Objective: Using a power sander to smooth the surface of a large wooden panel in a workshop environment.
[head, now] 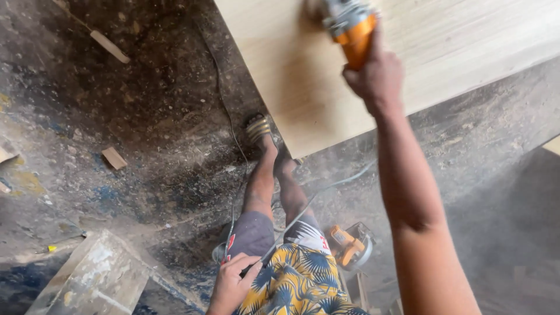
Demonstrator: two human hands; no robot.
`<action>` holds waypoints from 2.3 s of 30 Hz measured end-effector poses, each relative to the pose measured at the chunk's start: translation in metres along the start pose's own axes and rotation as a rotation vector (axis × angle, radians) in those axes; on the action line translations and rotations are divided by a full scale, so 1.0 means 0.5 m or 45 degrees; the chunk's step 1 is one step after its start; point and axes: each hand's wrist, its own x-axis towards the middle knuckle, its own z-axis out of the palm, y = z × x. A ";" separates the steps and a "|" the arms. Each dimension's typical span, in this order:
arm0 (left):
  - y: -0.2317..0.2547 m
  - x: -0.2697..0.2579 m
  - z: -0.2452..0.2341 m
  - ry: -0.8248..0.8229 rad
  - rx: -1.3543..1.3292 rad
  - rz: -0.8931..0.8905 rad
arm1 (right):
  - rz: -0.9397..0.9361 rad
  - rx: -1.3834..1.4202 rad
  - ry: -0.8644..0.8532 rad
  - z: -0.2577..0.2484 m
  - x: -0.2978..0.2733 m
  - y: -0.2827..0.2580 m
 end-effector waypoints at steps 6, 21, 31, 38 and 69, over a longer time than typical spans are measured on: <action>0.039 0.024 -0.035 -0.043 0.077 0.010 | 0.116 0.090 0.225 -0.092 0.045 0.134; -0.060 -0.050 0.068 0.087 0.073 0.053 | -0.209 0.066 -0.012 0.145 -0.072 -0.217; -0.094 -0.075 0.115 0.094 0.051 0.006 | -0.253 0.043 -0.092 0.094 -0.146 -0.087; -0.056 -0.061 0.125 0.017 0.105 0.017 | 0.009 0.007 0.056 -0.004 -0.109 0.144; -0.091 -0.097 0.192 0.055 0.157 -0.006 | -0.216 -0.122 -0.083 0.056 -0.271 0.057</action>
